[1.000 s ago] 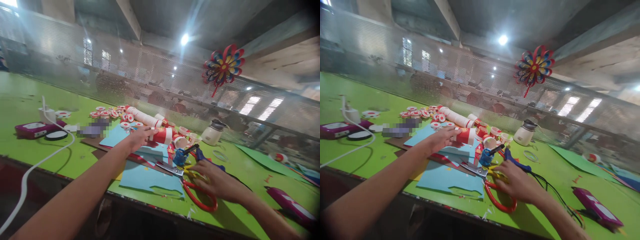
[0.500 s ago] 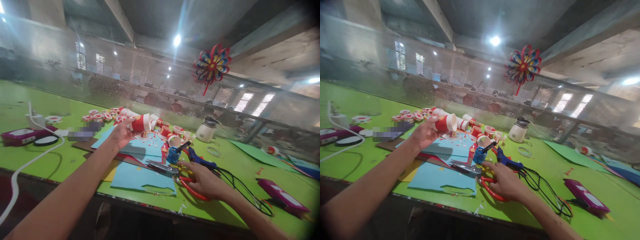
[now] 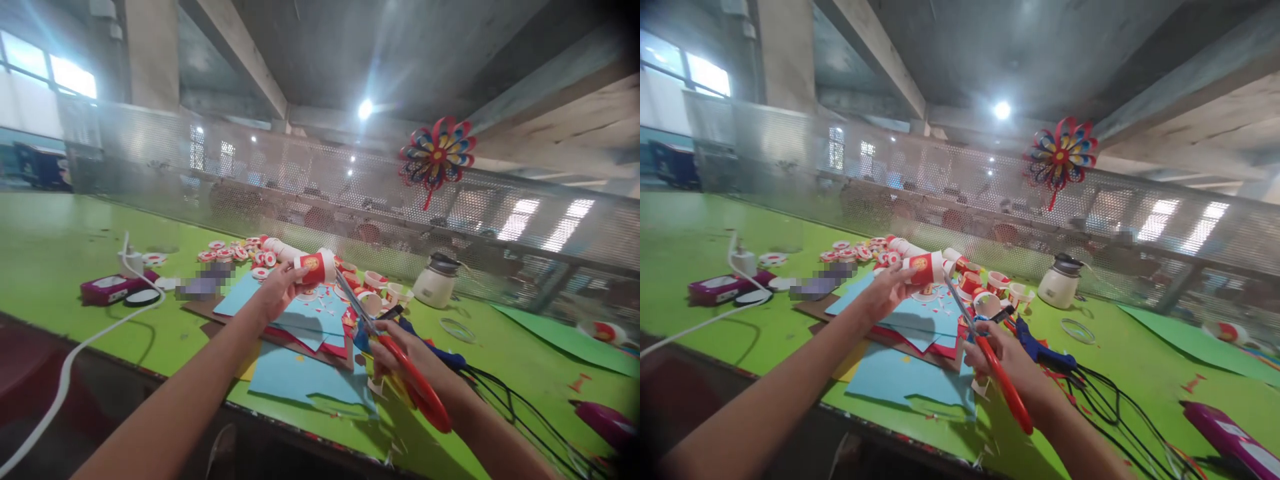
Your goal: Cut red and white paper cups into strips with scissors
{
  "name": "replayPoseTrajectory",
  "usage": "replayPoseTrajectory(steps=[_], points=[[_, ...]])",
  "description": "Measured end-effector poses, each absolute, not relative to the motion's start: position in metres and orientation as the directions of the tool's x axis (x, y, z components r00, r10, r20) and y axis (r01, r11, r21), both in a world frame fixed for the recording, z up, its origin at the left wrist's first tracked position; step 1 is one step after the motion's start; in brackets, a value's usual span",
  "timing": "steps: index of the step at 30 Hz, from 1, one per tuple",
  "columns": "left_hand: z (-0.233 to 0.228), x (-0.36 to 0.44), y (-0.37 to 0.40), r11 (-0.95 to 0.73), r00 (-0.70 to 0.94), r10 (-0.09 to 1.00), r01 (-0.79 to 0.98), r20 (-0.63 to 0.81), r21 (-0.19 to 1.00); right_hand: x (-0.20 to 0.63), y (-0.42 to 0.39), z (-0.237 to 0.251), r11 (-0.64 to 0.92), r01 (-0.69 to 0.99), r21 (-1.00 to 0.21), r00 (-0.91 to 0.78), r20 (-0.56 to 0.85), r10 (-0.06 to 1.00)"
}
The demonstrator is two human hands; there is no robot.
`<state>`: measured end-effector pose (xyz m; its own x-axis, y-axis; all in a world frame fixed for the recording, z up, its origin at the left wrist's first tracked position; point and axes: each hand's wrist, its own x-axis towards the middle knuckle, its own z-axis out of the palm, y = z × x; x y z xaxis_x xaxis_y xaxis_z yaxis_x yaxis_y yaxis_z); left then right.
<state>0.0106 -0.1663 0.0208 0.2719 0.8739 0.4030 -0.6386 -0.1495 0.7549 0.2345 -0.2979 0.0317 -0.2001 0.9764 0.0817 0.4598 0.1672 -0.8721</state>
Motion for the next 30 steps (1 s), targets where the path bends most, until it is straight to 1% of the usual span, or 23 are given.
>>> replayPoseTrajectory(steps=[3, 5, 7, 9, 11, 14, 16, 18, 21, 23, 28, 30], points=[[0.022, 0.012, -0.168, -0.147, 0.250, 0.882, -0.661, 0.401, 0.736, 0.229, -0.295, 0.027, 0.233, 0.511, -0.827, -0.217, 0.138, 0.966], [0.022, 0.012, -0.167, -0.133, 0.222, 0.901, -0.677, 0.373, 0.724, 0.228, -0.292, 0.019, 0.267, 0.547, -0.794, -0.194, 0.190, 0.962], [0.021, 0.011, -0.165, -0.103, 0.208, 0.925, -0.670, 0.320, 0.735, 0.228, -0.288, 0.010, 0.276, 0.577, -0.769, -0.160, 0.226, 0.961], [0.020, 0.010, -0.163, -0.069, 0.223, 0.937, -0.634, 0.268, 0.770, 0.228, -0.285, 0.001, 0.286, 0.610, -0.739, -0.140, 0.255, 0.957], [0.018, 0.009, -0.161, -0.057, 0.256, 0.938, -0.553, 0.234, 0.831, 0.230, -0.285, -0.003, 0.302, 0.635, -0.711, -0.143, 0.276, 0.950], [0.015, 0.007, -0.158, -0.146, 0.277, 0.928, -0.338, 0.247, 0.930, 0.234, -0.289, -0.002, 0.326, 0.652, -0.684, -0.181, 0.277, 0.944], [0.012, 0.007, -0.156, -0.210, 0.280, 0.921, -0.229, 0.271, 0.950, 0.238, -0.294, 0.002, 0.344, 0.660, -0.668, -0.223, 0.263, 0.938], [0.011, 0.008, -0.155, -0.232, 0.286, 0.915, -0.200, 0.283, 0.952, 0.241, -0.298, 0.007, 0.369, 0.663, -0.651, -0.274, 0.247, 0.929], [0.012, 0.009, -0.157, -0.245, 0.290, 0.908, -0.214, 0.301, 0.945, 0.243, -0.300, 0.009, 0.395, 0.669, -0.630, -0.321, 0.235, 0.918], [0.016, 0.009, -0.162, -0.253, 0.307, 0.895, -0.249, 0.324, 0.935, 0.243, -0.300, 0.007, 0.394, 0.679, -0.620, -0.317, 0.238, 0.918], [0.023, 0.005, -0.176, -0.204, 0.418, 0.814, -0.445, 0.404, 0.872, 0.238, -0.302, 0.000, 0.412, 0.719, -0.560, -0.277, 0.313, 0.908], [0.023, 0.002, -0.178, -0.178, 0.443, 0.795, -0.481, 0.413, 0.858, 0.236, -0.304, 0.000, 0.418, 0.740, -0.527, -0.283, 0.320, 0.904]])
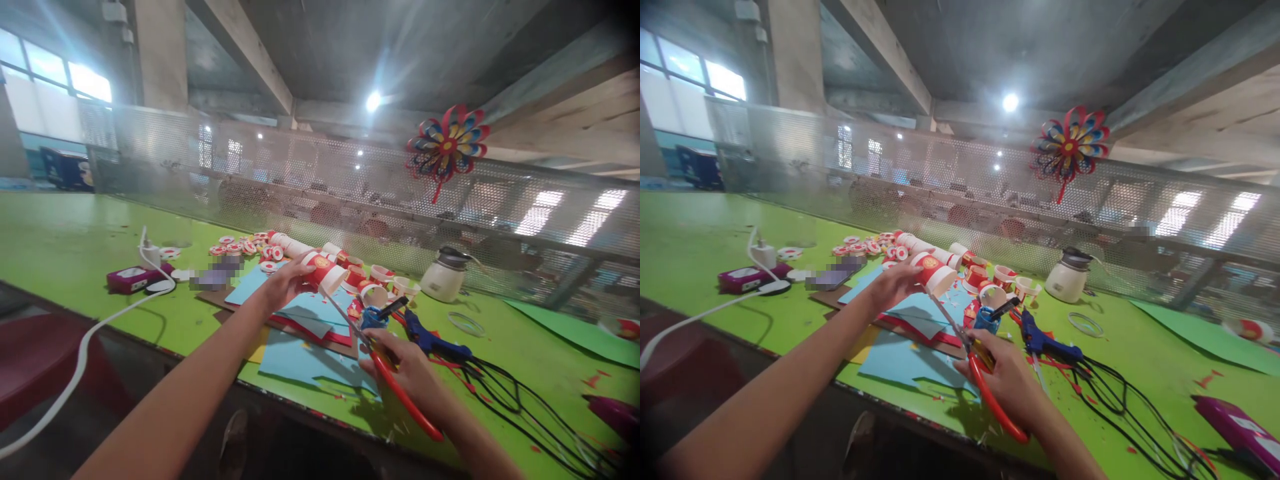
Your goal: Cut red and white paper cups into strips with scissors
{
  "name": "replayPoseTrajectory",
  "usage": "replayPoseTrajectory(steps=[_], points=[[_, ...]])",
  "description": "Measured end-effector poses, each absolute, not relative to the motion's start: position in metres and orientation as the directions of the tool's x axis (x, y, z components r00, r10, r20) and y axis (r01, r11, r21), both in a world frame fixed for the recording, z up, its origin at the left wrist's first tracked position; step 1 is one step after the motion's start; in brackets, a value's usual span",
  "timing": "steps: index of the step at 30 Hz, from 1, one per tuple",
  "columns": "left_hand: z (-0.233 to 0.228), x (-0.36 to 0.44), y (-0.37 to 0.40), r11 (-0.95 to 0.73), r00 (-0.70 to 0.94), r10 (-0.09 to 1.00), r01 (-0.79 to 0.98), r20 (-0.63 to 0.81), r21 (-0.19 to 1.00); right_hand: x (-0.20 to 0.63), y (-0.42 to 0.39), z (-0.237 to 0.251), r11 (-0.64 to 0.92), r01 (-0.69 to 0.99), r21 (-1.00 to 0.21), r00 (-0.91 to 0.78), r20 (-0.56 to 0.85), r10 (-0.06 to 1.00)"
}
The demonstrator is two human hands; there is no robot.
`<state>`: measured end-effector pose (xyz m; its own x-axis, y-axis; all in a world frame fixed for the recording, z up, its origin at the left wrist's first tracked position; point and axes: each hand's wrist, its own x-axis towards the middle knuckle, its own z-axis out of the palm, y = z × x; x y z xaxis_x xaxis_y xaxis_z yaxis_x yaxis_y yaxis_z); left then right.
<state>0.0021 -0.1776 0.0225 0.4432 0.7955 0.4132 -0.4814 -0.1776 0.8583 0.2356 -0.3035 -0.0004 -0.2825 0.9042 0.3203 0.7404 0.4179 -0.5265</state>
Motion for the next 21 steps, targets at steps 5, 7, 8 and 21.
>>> replayPoseTrajectory(steps=[5, 7, 8, 21], points=[[0.020, 0.001, -0.174, -0.159, 0.412, 0.832, -0.465, 0.372, 0.871, 0.231, -0.305, 0.001, 0.403, 0.788, -0.466, -0.275, 0.320, 0.907], [0.018, 0.003, -0.171, -0.148, 0.413, 0.835, -0.466, 0.363, 0.872, 0.230, -0.305, 0.000, 0.403, 0.795, -0.453, -0.274, 0.324, 0.906], [0.018, 0.004, -0.169, -0.145, 0.420, 0.831, -0.468, 0.364, 0.872, 0.229, -0.305, -0.001, 0.402, 0.798, -0.449, -0.271, 0.329, 0.905], [0.017, -0.002, -0.164, -0.099, 0.465, 0.796, -0.530, 0.387, 0.842, 0.223, -0.311, 0.003, 0.369, 0.815, -0.447, -0.253, 0.299, 0.920]])
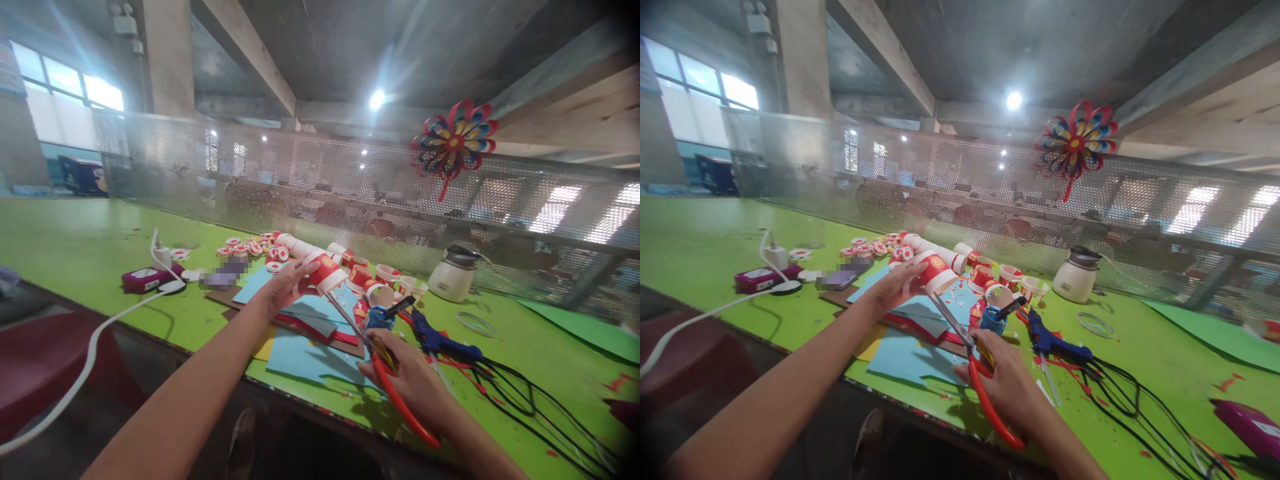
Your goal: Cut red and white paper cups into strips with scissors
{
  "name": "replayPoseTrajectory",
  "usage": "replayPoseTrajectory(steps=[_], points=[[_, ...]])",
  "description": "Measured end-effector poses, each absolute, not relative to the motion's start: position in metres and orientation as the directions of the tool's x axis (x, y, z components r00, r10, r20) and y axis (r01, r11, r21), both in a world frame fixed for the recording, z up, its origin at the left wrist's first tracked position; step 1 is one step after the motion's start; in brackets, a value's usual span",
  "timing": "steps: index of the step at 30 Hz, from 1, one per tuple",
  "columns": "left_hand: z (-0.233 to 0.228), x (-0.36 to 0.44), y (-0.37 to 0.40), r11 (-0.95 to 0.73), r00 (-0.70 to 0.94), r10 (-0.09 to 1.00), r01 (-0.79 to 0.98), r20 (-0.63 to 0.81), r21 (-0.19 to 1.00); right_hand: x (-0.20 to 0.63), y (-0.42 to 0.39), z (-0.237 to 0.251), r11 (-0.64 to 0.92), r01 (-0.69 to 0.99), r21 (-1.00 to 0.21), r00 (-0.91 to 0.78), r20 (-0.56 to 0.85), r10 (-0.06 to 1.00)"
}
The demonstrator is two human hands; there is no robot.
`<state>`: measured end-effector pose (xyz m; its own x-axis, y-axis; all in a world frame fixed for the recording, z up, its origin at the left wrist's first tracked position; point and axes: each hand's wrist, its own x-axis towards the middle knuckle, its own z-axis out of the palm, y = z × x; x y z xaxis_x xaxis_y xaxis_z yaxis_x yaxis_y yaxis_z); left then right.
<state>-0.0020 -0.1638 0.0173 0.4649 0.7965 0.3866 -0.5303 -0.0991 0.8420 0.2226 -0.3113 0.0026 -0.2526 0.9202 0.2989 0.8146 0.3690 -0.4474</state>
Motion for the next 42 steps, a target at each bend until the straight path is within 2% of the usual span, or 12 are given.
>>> replayPoseTrajectory(steps=[1, 4, 5, 7, 11, 14, 17, 20, 23, 31, 36, 42], points=[[0.021, -0.007, -0.162, -0.104, 0.434, 0.805, -0.568, 0.405, 0.816, 0.223, -0.311, 0.002, 0.366, 0.817, -0.446, -0.252, 0.295, 0.922], [0.032, -0.030, -0.155, -0.247, 0.101, 0.861, -0.774, 0.499, 0.583, 0.223, -0.311, 0.000, 0.377, 0.820, -0.431, -0.267, 0.296, 0.917], [0.036, -0.038, -0.152, -0.333, -0.038, 0.858, -0.800, 0.512, 0.500, 0.223, -0.311, -0.001, 0.384, 0.820, -0.425, -0.274, 0.298, 0.914], [0.041, -0.052, -0.148, -0.450, -0.199, 0.821, -0.802, 0.535, 0.393, 0.222, -0.312, -0.003, 0.400, 0.816, -0.417, -0.291, 0.301, 0.908], [0.042, -0.059, -0.145, -0.460, -0.244, 0.841, -0.792, 0.483, 0.401, 0.220, -0.315, -0.005, 0.426, 0.811, -0.401, -0.332, 0.285, 0.899], [0.039, -0.051, -0.145, -0.397, -0.193, 0.882, -0.796, 0.430, 0.457, 0.219, -0.314, -0.006, 0.431, 0.813, -0.390, -0.337, 0.288, 0.896], [0.034, -0.037, -0.148, -0.258, -0.010, 0.914, -0.785, 0.405, 0.564, 0.221, -0.311, -0.008, 0.437, 0.799, -0.412, -0.310, 0.340, 0.888], [0.026, -0.017, -0.155, -0.155, 0.246, 0.863, -0.703, 0.441, 0.695, 0.225, -0.308, -0.008, 0.413, 0.789, -0.454, -0.257, 0.367, 0.894], [0.018, 0.000, -0.161, -0.129, 0.398, 0.807, -0.604, 0.437, 0.787, 0.230, -0.305, -0.007, 0.378, 0.805, -0.458, -0.221, 0.359, 0.907], [0.010, 0.014, -0.171, -0.036, 0.492, 0.793, -0.551, 0.360, 0.834, 0.236, -0.300, -0.011, 0.364, 0.830, -0.422, -0.214, 0.362, 0.908], [0.008, 0.015, -0.174, -0.001, 0.562, 0.738, -0.553, 0.374, 0.833, 0.236, -0.298, -0.013, 0.365, 0.818, -0.445, -0.198, 0.379, 0.904], [0.006, 0.014, -0.169, 0.002, 0.563, 0.744, -0.541, 0.361, 0.841, 0.232, -0.302, -0.008, 0.368, 0.818, -0.442, -0.196, 0.387, 0.901]])
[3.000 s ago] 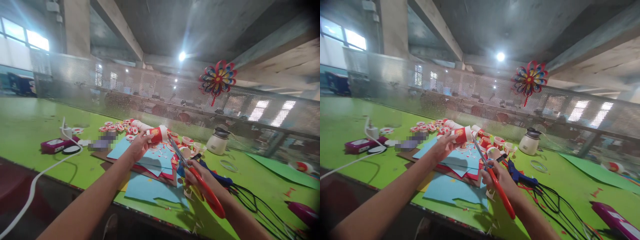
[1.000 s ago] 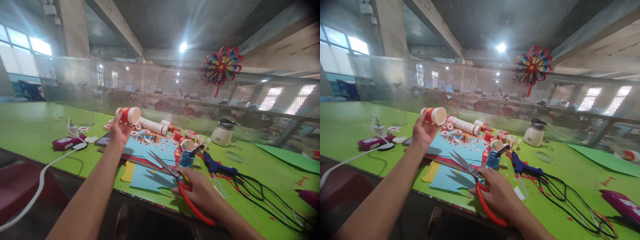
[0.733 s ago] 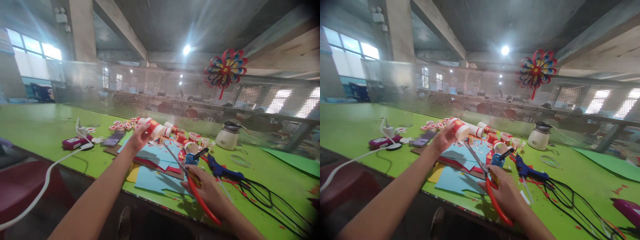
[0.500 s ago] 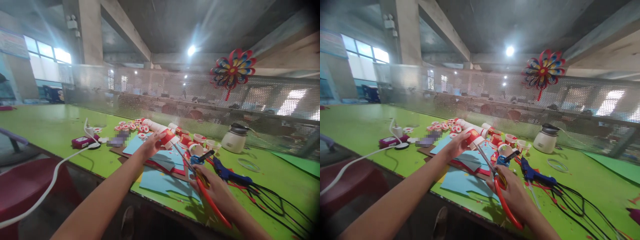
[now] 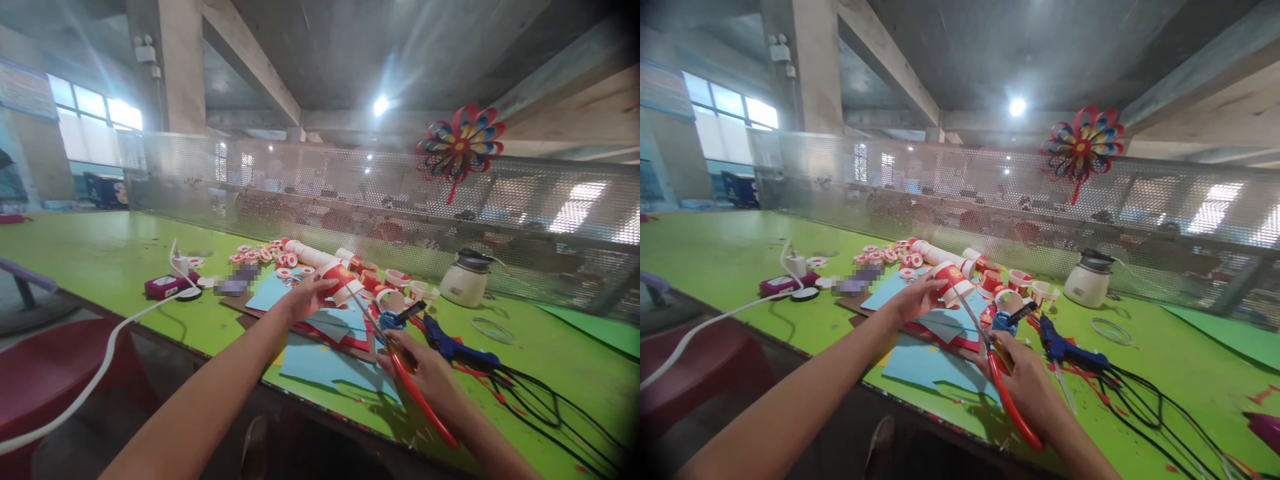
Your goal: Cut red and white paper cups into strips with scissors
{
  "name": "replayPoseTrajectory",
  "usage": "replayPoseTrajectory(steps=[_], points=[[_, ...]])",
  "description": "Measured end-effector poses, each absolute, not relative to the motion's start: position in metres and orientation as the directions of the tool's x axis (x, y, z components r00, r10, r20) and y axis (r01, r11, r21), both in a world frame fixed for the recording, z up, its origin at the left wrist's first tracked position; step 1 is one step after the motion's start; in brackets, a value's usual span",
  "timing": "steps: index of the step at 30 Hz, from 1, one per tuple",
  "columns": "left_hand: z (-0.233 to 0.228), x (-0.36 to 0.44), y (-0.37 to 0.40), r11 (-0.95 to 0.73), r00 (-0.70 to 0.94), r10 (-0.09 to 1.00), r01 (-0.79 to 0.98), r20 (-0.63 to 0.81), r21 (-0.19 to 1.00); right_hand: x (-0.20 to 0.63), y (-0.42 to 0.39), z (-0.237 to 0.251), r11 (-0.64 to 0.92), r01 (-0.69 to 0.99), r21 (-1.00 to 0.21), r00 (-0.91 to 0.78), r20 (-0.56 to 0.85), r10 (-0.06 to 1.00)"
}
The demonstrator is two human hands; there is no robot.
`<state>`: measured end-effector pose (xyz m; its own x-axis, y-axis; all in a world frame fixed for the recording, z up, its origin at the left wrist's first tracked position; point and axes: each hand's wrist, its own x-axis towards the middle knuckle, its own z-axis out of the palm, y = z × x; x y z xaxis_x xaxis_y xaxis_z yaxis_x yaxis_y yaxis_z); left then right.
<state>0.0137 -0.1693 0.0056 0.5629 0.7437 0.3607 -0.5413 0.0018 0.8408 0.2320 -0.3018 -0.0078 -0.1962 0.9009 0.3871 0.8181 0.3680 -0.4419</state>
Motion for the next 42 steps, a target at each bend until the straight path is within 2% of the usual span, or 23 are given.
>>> replayPoseTrajectory(steps=[5, 16, 27, 42], points=[[0.005, 0.014, -0.166, -0.013, 0.530, 0.772, -0.539, 0.351, 0.842, 0.229, -0.304, -0.005, 0.403, 0.797, -0.450, -0.227, 0.395, 0.890], [0.005, 0.012, -0.168, -0.051, 0.544, 0.743, -0.536, 0.390, 0.843, 0.226, -0.311, 0.005, 0.419, 0.778, -0.468, -0.237, 0.398, 0.886], [0.003, 0.013, -0.163, -0.124, 0.485, 0.768, -0.528, 0.418, 0.840, 0.226, -0.314, 0.008, 0.423, 0.775, -0.470, -0.248, 0.389, 0.887], [0.002, 0.015, -0.163, -0.087, 0.493, 0.778, -0.530, 0.390, 0.844, 0.239, -0.306, 0.005, 0.453, 0.742, -0.494, -0.314, 0.340, 0.886]])
